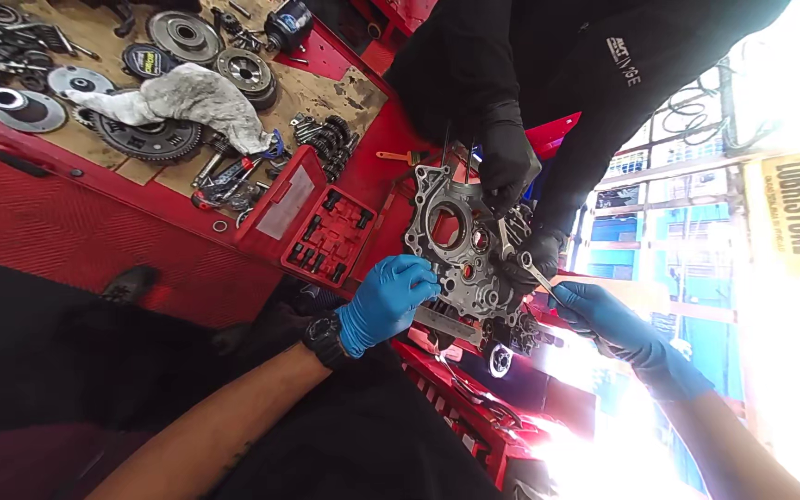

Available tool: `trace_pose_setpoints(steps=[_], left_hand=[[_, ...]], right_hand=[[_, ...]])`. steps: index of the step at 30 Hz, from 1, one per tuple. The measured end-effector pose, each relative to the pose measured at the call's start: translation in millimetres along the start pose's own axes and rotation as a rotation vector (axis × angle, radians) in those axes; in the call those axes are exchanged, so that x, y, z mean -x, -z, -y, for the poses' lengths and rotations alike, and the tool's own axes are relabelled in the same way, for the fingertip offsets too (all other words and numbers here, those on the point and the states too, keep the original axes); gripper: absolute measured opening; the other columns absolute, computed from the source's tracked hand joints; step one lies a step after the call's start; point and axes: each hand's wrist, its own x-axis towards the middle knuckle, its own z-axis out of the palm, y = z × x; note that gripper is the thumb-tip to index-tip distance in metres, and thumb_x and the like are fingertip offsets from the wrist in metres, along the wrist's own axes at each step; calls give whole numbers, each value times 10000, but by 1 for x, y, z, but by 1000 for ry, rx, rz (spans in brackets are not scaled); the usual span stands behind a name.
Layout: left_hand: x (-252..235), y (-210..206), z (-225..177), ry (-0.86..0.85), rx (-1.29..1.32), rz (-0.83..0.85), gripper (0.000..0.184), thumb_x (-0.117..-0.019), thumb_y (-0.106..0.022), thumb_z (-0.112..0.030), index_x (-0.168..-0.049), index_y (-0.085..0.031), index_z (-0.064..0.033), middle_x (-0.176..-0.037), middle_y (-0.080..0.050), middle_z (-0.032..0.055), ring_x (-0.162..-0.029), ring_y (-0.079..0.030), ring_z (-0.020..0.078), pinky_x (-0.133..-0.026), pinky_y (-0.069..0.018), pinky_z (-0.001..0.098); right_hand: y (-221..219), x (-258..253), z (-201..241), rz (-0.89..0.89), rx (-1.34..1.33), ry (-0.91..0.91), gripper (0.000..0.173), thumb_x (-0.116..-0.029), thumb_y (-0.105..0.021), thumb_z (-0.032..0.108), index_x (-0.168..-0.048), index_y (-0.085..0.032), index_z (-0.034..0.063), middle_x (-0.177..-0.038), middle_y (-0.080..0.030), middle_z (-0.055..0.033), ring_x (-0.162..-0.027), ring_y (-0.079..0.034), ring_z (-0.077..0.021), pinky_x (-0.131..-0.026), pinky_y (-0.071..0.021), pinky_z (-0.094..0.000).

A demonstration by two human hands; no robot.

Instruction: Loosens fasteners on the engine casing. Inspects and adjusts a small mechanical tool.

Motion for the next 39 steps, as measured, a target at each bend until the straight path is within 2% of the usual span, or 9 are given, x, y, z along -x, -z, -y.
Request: trace_pose_setpoints(steps=[8,17,21,27,35,39], left_hand=[[1,-1,-1,13,-5,-6,190,-988,-572,-96,-944,-752,-136,-992,-738,44,-1112,-648,227,-984,-498,335],[-1,-2,0,4,17,-7,180,-984,-583,-88,-936,-754,-120,-977,-732,56,-1104,-644,229,-983,-494,323],[0,-1,0,6,41,-6,181,-987,-581,-88,-942,-754,-111,-981,-729,65,-1111,-642,232,-1004,-490,329],[0,-2,-1,7,38,-6,178,-986,-583,-84,-943,-753,-112,-975,-728,61,-1116,-637,231,-1012,-483,329],[0,0,-2,13,42,2,178,-982,-584,-77,-943,-756,-106,-984,-728,64,-1114,-635,233,-1013,-483,329],[-1,0,-2,17,50,5,171,-984,-592,-83,-942,-755,-103,-979,-727,65,-1119,-634,234,-1019,-478,328]], right_hand=[[-19,9,-3,88,-227,-38,308,-1101,-358,257,-945,-589,127,-603,-467,74,-414,-387,13,-369,-335,-139],[-56,20,-4,32,-541,-27,335,-1113,-327,262,-971,-584,101,-615,-460,61,-416,-400,9,-375,-375,-136],[-70,23,0,3,-632,-45,348,-1121,-283,261,-984,-562,105,-601,-433,65,-401,-369,7,-363,-348,-139],[-95,28,11,-97,-798,-65,359,-1128,-281,253,-968,-561,94,-594,-422,58,-398,-359,3,-352,-328,-140],[-118,30,23,-126,-1014,-39,305,-1120,-290,212,-1014,-546,86,-622,-445,56,-418,-395,3,-379,-363,-131],[-126,30,28,-144,-1108,-15,307,-1118,-282,192,-1001,-544,82,-624,-446,58,-424,-399,0,-388,-362,-127]])
